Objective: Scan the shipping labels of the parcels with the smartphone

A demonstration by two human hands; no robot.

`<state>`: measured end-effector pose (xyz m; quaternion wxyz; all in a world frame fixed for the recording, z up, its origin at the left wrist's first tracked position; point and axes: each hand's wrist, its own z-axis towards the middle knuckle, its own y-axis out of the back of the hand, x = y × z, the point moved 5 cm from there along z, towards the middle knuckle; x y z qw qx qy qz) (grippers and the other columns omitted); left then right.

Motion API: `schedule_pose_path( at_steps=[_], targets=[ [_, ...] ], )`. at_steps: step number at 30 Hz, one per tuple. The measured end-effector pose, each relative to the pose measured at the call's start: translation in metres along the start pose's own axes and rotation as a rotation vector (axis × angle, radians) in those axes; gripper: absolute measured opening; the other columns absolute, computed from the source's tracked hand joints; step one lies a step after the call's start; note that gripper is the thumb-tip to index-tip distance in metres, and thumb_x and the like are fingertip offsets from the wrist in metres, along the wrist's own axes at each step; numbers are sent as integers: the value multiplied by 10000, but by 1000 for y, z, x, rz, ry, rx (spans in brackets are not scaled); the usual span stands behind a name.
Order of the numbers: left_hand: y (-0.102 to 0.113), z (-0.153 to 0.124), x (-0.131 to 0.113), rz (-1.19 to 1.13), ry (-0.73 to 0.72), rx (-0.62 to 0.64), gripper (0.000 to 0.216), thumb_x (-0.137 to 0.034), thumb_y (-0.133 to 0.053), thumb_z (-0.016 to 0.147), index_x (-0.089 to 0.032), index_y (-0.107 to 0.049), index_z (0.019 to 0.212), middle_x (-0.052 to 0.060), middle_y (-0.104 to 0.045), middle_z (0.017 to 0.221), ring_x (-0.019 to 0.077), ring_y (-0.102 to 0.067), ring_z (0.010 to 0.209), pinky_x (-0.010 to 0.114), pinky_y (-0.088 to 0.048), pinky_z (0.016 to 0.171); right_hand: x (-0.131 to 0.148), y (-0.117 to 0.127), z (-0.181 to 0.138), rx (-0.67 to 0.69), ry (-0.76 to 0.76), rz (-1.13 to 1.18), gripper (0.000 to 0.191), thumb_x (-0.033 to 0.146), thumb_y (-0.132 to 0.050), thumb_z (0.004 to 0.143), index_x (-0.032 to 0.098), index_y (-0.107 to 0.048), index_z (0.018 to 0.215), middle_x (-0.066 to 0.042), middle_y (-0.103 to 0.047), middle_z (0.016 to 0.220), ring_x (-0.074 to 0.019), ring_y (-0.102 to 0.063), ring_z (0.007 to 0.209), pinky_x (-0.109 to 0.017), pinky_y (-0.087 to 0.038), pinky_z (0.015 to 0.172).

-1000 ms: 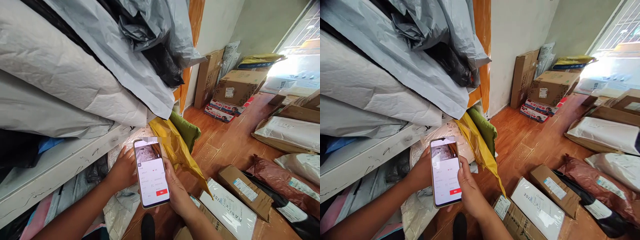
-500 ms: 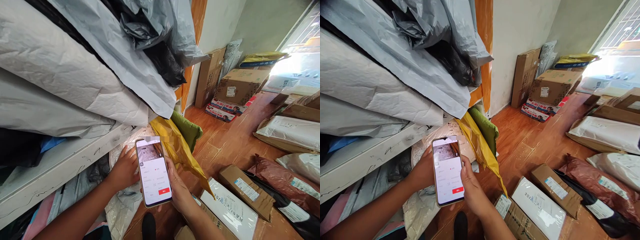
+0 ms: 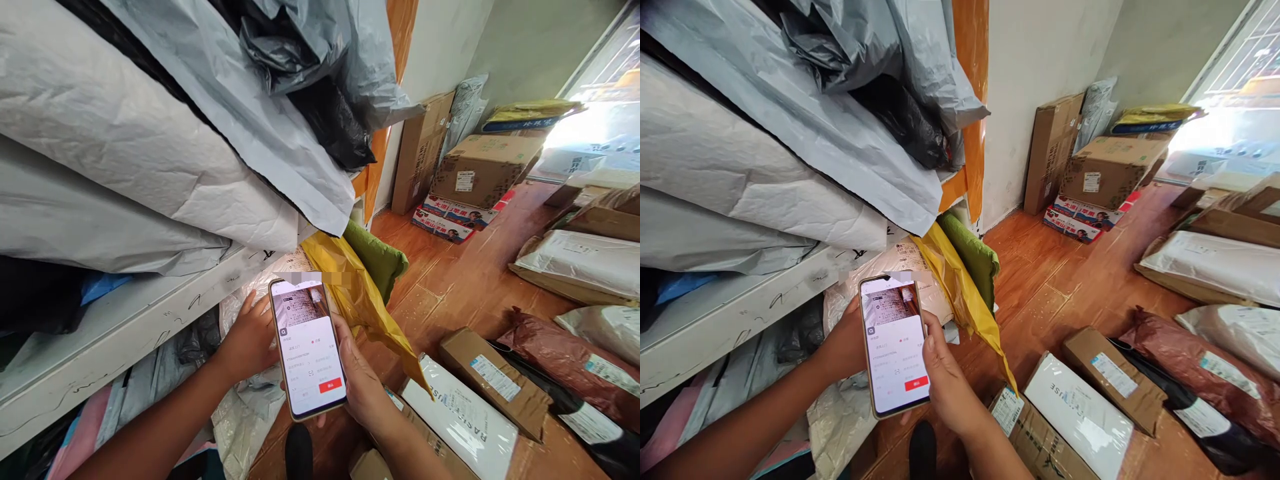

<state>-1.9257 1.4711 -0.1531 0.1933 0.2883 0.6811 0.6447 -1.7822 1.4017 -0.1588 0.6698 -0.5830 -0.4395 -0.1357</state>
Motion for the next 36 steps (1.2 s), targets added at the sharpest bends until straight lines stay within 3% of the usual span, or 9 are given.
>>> schedule_pose_path(
  at_steps=[10,15,20,26,31,36],
  targets=[
    [-4,0,2,-39,-6,-25,355,-366,-505,854,-303,-572,1197,4,-608,1262,270,-402,1295,517,-83,1164,-1,-2,-9,53,-45,34,786,714,-514,786,338,-154,1375,-50,-694,986,-170,-697,631,-240,-527,465],
    [-1,0,0,-24,-1,7,428,-410,-493,866,-288,-529,1275,13,-552,1346,278,-359,1333,509,-73,1175,-4,0,-14,98,-35,52,955,421,-763,710,341,-119,1410,-67,-658,1118,-180,-685,768,-229,-529,518],
    [-5,-2,2,82,6,47,452,-419,-455,880,-248,-518,1294,39,-571,1311,294,-354,1333,523,-78,1174,-8,3,-17,85,-28,64,936,242,-717,723,333,-110,1429,-52,-666,1096,-123,-649,611,-236,-524,521],
    [-4,-2,2,24,37,69,395,-363,-486,842,-230,-572,1203,32,-611,1240,289,-395,1300,506,-52,1177,-5,2,-21,123,24,56,843,227,-655,805,325,-94,1426,-63,-661,1091,-119,-666,634,-246,-549,549],
    [-3,-2,1,10,32,58,308,-365,-489,841,-205,-610,1074,38,-599,1260,290,-382,1309,495,-33,1177,-7,6,-21,108,23,65,957,241,-664,809,314,41,1453,-77,-654,1102,-132,-677,674,-247,-553,553],
    [-5,-2,3,41,15,45,290,-359,-481,845,-220,-604,1068,41,-589,1275,295,-348,1336,499,-32,1173,-11,8,-24,81,-20,54,1054,300,-693,792,329,129,1451,-82,-649,1126,-161,-686,709,-259,-548,549]
  ],
)
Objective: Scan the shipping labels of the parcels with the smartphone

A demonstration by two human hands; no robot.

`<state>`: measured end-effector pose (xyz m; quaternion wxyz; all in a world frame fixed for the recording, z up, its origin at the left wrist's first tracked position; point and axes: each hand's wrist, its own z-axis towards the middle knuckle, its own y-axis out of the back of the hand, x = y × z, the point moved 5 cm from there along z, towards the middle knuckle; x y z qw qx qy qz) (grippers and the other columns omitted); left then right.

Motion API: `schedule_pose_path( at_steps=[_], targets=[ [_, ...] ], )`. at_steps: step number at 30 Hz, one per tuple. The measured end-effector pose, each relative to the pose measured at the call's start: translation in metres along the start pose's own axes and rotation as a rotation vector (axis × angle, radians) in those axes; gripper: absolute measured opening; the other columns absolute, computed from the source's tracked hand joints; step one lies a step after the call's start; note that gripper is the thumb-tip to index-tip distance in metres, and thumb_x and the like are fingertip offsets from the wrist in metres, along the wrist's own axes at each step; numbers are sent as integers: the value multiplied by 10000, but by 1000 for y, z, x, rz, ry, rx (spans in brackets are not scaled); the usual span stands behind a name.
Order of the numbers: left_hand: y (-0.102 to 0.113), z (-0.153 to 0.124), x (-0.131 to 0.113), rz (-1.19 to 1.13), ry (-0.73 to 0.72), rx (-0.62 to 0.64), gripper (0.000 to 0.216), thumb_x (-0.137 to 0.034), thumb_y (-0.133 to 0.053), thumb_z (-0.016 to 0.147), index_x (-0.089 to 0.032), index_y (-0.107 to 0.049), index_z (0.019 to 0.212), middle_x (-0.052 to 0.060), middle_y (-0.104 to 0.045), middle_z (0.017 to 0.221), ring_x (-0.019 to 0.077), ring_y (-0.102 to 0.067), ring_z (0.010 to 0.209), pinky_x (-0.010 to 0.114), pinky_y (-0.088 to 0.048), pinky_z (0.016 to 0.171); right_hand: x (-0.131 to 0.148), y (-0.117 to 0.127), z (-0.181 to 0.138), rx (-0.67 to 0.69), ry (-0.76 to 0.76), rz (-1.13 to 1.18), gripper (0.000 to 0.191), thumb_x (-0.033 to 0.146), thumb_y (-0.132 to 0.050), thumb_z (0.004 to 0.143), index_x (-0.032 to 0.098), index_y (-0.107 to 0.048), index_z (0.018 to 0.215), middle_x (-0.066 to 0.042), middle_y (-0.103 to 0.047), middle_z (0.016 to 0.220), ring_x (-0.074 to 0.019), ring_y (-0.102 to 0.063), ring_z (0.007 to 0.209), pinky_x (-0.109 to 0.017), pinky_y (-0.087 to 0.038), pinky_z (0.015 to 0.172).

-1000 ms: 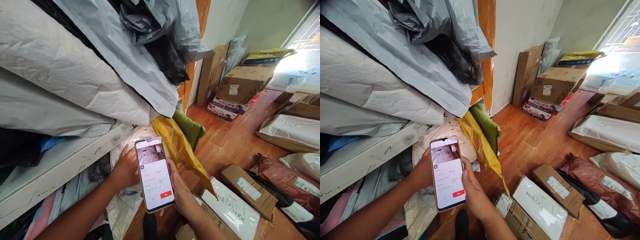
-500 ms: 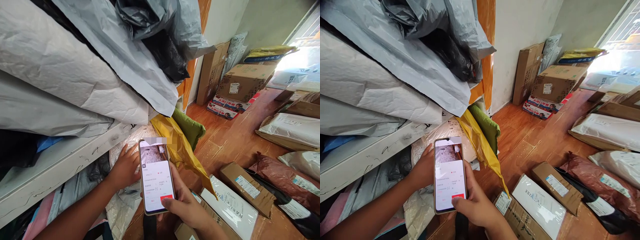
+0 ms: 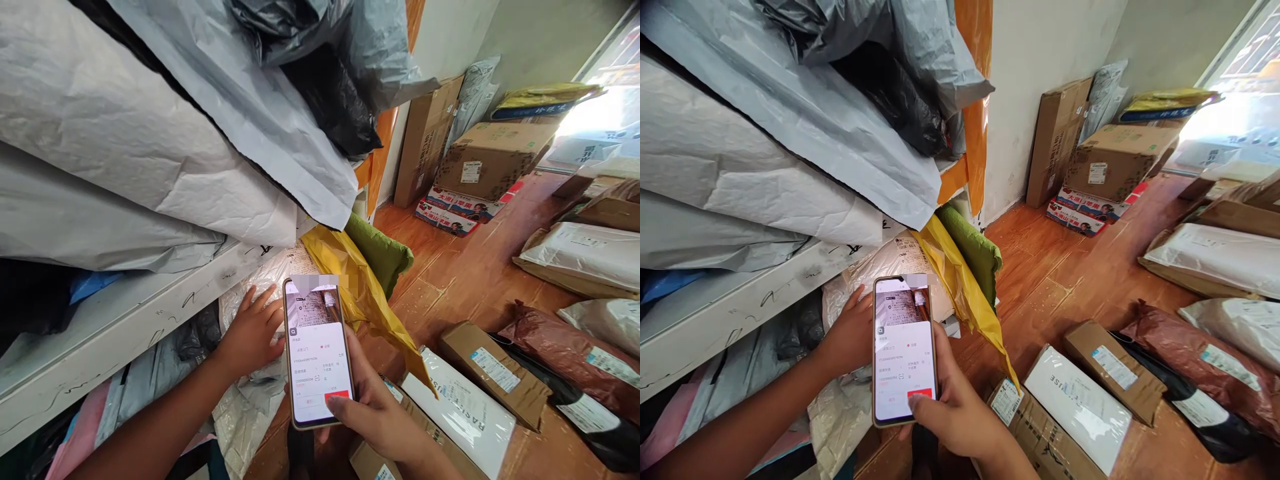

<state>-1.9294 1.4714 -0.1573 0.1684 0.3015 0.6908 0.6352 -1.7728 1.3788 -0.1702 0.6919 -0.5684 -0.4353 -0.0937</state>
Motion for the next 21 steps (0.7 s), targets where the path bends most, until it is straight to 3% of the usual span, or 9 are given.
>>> schedule_pose_path(
  at_steps=[8,12,18,21],
  targets=[
    [-6,-1,1,11,-26,-36,280,-393,-514,835,-229,-601,1045,44,-571,1296,284,-277,1379,493,-5,1175,-2,2,0,-14,-14,1,1029,311,-710,781,339,72,1450,-65,-645,1113,-142,-677,687,-254,-550,553],
    [-5,-2,2,25,-26,-25,280,-399,-497,846,-229,-600,1043,41,-562,1311,286,-287,1373,494,-14,1174,-1,2,0,-5,-6,-4,1029,296,-701,789,335,89,1447,-66,-645,1097,-141,-673,676,-262,-549,558],
    [-6,-1,1,21,-19,-15,294,-385,-452,872,-241,-594,1085,33,-569,1292,295,-306,1359,515,-59,1167,0,2,-1,-11,-25,-20,925,309,-699,784,328,-42,1435,-56,-643,1082,-111,-644,610,-267,-544,566],
    [-6,0,0,30,-6,4,290,-385,-451,874,-257,-599,1089,27,-590,1255,294,-333,1343,519,-81,1164,-2,2,0,-14,-19,-11,960,320,-705,777,330,-12,1441,-51,-646,1058,-114,-632,598,-269,-536,548]
  ],
)
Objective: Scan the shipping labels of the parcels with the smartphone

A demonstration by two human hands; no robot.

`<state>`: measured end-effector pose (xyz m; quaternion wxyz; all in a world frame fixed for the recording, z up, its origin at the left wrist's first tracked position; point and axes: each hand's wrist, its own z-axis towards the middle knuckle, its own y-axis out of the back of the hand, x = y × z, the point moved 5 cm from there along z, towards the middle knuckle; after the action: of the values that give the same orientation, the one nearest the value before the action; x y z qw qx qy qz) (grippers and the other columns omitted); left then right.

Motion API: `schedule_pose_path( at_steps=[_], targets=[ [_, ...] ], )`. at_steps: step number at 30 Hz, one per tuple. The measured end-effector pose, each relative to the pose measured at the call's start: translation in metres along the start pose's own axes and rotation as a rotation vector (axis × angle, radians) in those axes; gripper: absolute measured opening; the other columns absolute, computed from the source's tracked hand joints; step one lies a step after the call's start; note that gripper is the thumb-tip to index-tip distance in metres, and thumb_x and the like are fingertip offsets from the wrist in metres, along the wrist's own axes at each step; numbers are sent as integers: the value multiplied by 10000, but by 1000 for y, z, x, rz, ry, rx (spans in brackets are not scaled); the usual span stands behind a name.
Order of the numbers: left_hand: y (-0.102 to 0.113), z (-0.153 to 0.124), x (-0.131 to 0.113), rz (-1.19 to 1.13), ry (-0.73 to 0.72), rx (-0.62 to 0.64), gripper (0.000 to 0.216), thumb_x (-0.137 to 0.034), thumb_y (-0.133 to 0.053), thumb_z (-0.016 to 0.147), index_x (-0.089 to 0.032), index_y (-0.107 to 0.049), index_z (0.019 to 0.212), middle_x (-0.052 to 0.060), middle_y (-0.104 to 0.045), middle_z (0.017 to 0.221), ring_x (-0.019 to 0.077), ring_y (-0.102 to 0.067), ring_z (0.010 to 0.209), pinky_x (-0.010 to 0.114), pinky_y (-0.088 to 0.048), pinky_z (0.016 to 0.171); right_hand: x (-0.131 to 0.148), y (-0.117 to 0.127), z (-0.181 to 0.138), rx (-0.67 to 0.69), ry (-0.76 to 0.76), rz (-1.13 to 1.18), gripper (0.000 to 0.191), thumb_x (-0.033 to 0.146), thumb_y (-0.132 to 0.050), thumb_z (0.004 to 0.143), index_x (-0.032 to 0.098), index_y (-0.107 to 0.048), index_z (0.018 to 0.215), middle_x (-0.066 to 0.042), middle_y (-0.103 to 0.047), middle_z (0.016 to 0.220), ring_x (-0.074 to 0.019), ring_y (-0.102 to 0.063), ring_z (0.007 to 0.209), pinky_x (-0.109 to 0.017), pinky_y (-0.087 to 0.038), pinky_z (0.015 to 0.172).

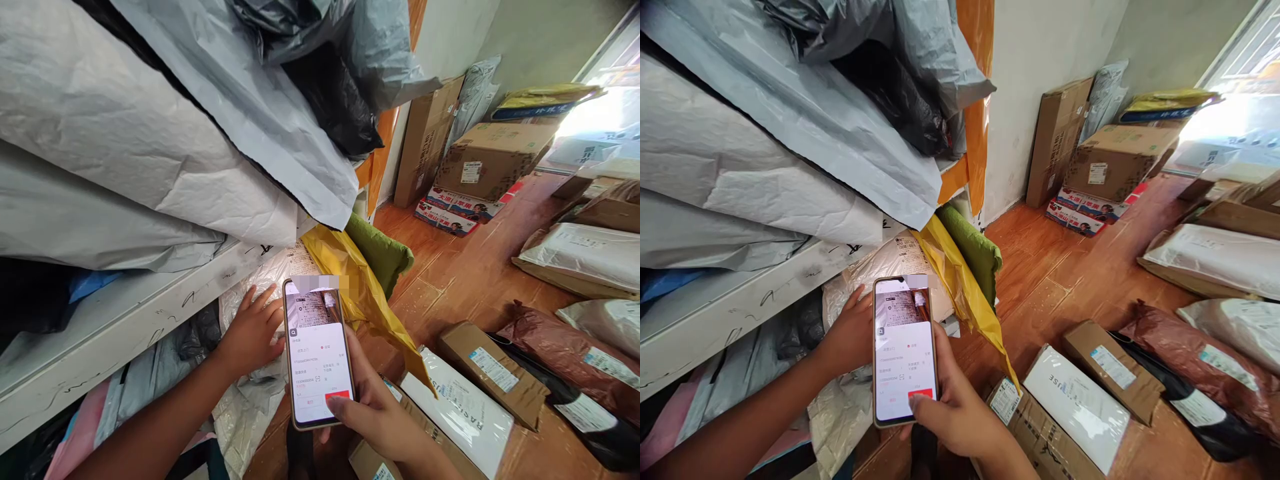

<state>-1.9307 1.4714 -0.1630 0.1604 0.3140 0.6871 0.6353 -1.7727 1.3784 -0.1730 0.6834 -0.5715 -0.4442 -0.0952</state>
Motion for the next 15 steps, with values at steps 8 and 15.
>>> schedule_pose_path(
  at_steps=[8,15],
  targets=[
    [3,0,-1,-18,-7,-6,270,-383,-499,844,-243,-617,1043,36,-586,1276,302,-340,1342,523,-76,1165,3,-2,-1,3,-17,-18,945,324,-698,776,322,-15,1428,-54,-642,1067,-106,-635,607,-258,-537,560],
    [8,0,-5,-4,6,1,364,-347,-471,873,-260,-584,1207,50,-476,1424,293,-303,1372,519,-112,1160,2,-6,-9,4,-18,79,1038,259,-778,688,316,-66,1442,-4,-678,914,-110,-630,584,-227,-499,550]
  ],
)
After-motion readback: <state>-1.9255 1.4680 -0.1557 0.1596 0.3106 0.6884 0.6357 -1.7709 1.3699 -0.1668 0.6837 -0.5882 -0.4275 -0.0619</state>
